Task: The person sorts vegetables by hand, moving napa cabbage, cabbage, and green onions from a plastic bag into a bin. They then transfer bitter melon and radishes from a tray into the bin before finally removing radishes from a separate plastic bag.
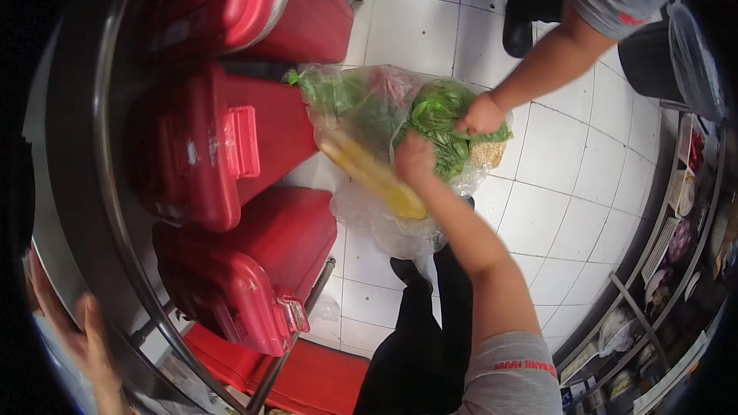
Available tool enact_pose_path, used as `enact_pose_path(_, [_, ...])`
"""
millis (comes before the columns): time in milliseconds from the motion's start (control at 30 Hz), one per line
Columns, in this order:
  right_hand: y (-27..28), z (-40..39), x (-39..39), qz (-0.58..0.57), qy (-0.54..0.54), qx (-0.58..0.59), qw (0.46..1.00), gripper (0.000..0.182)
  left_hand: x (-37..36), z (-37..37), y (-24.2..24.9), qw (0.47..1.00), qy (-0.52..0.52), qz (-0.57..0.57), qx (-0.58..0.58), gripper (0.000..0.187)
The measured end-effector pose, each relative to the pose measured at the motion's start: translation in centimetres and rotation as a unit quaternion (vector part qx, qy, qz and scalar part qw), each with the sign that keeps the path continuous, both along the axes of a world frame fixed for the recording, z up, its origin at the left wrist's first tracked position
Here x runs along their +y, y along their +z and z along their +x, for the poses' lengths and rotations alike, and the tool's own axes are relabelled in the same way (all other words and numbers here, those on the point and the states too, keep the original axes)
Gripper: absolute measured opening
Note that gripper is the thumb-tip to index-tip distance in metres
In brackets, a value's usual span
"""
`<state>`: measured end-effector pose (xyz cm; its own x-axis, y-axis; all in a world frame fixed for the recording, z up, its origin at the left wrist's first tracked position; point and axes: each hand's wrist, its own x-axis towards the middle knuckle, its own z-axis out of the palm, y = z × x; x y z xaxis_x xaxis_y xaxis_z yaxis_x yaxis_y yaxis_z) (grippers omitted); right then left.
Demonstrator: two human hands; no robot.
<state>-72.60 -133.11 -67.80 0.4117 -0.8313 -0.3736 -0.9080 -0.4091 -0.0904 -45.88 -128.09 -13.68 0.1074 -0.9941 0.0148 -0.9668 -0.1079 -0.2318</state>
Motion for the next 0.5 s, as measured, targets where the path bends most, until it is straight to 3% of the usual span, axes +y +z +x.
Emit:
enact_pose_path(67, [-2.0, -4.6, -2.7, -0.040, 0.002, 0.011, 0.999, 0.022, 2.4, 2.6, -0.2, 0.993, 0.065, -0.087, 0.045, 0.073])
enact_pose_path(100, [0.6, -5.2, -4.7, 0.052, -0.004, 0.035, 0.998, 0.020, 3.3, 3.2, -0.2, 0.983, 0.116, -0.111, 0.093, 0.072])
enact_pose_path(133, [0.0, -5.5, -5.4, 0.043, -0.062, 0.016, 0.997, 0.019, 4.2, 3.7, -0.2, 0.966, 0.164, -0.142, 0.142, 0.071])
enact_pose_path(233, [4.0, -3.8, -6.2, 0.044, -0.081, 0.014, 0.996, 0.018, 3.5, 1.3, 0.0, 0.899, 0.309, -0.174, 0.258, 0.079])
enact_pose_path(300, [2.1, -3.2, -5.2, 0.086, -0.056, 0.014, 0.995, 0.028, 0.1, -1.2, -1.4, 0.952, 0.134, -0.144, 0.236, 0.081])
enact_pose_path(367, [-3.2, -3.3, -3.0, 0.125, -0.054, -0.016, 0.991, 0.034, -2.3, -3.0, -2.6, 0.968, -0.002, -0.123, 0.218, 0.082])
enact_pose_path(400, [-4.9, -3.0, -2.3, 0.141, -0.085, 0.019, 0.986, 0.053, -2.3, -3.1, -2.7, 0.971, -0.015, -0.117, 0.210, 0.081])
enact_pose_path(500, [-9.3, -3.9, -0.4, 0.074, -0.136, -0.026, 0.988, 0.083, -2.2, -3.0, -2.9, 0.975, -0.027, -0.108, 0.193, 0.080])
